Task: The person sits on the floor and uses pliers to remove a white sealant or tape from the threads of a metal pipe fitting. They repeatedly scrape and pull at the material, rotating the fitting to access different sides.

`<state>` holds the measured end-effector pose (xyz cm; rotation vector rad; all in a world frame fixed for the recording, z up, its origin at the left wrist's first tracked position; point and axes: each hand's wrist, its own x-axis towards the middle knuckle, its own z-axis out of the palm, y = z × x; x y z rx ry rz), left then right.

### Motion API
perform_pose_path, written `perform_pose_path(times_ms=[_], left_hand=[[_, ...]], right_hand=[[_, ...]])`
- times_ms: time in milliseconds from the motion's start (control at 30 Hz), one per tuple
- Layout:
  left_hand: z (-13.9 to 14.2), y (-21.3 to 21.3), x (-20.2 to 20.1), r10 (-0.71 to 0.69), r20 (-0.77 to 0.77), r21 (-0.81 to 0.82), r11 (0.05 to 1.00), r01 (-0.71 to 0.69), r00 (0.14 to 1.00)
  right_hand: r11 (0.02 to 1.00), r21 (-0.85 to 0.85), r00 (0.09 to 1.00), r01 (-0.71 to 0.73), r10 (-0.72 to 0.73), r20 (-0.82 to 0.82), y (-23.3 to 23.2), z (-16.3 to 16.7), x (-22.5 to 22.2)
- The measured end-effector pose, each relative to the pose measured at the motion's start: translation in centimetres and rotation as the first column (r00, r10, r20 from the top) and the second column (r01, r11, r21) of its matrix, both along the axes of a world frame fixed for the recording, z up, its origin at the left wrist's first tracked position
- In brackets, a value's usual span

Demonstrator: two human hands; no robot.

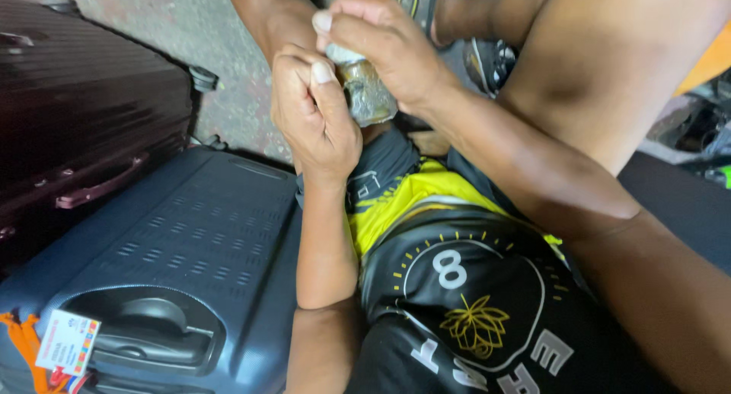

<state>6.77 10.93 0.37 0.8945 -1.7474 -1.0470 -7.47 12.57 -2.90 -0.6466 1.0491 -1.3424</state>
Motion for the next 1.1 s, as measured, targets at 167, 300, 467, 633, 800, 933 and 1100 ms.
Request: perform_pose_path(times_ms=[167, 300, 467, 633, 800, 933, 1100], left_hand=[[-1.3, -0.1, 0.6, 0.039, -0.074, 0.071, 0.997, -0.034, 0.996], [-2.4, -0.8, 0.9, 0.065, -0.263, 0.137, 0.990, -0.030, 0.962], [-3.1, -2.2, 0.9, 0.218, -0.632, 0.438, 0.892, 0.111, 0.743], [-3.4, -2.6, 1.5, 0.250, -0.690, 0.454, 0.880, 0.138, 0.680], [-3.4, -3.0, 1.5, 0.301, -0.368, 0.193, 0.950, -0.245, 0.880], [-2.9, -2.9, 1.4, 0.352, -0.218, -0.028, 0.930, -0.366, 0.910], [-2.4, -2.0, 1.2, 0.315, -0.037, -0.439, 0.847, -0.298, 0.948]], right_hand=[[1.000, 0.003, 0.992, 0.026, -0.026, 0.120, -0.1, -0.7, 1.3], [0.999, 0.044, 0.990, -0.027, 0.020, 0.139, -0.7, -1.0, 1.8], [0.999, 0.001, 0.997, -0.047, 0.047, 0.059, -1.4, -0.7, 2.6], [0.992, 0.063, 0.985, -0.109, 0.099, 0.145, -1.9, -0.8, 2.9], [0.997, 0.010, 0.993, -0.074, 0.072, 0.090, -2.4, -0.7, 3.3], [0.995, 0.101, 0.940, 0.024, -0.057, 0.335, -1.7, 0.1, 4.7], [0.987, -0.130, 0.993, 0.094, -0.102, -0.061, -1.8, -0.9, 5.2]])
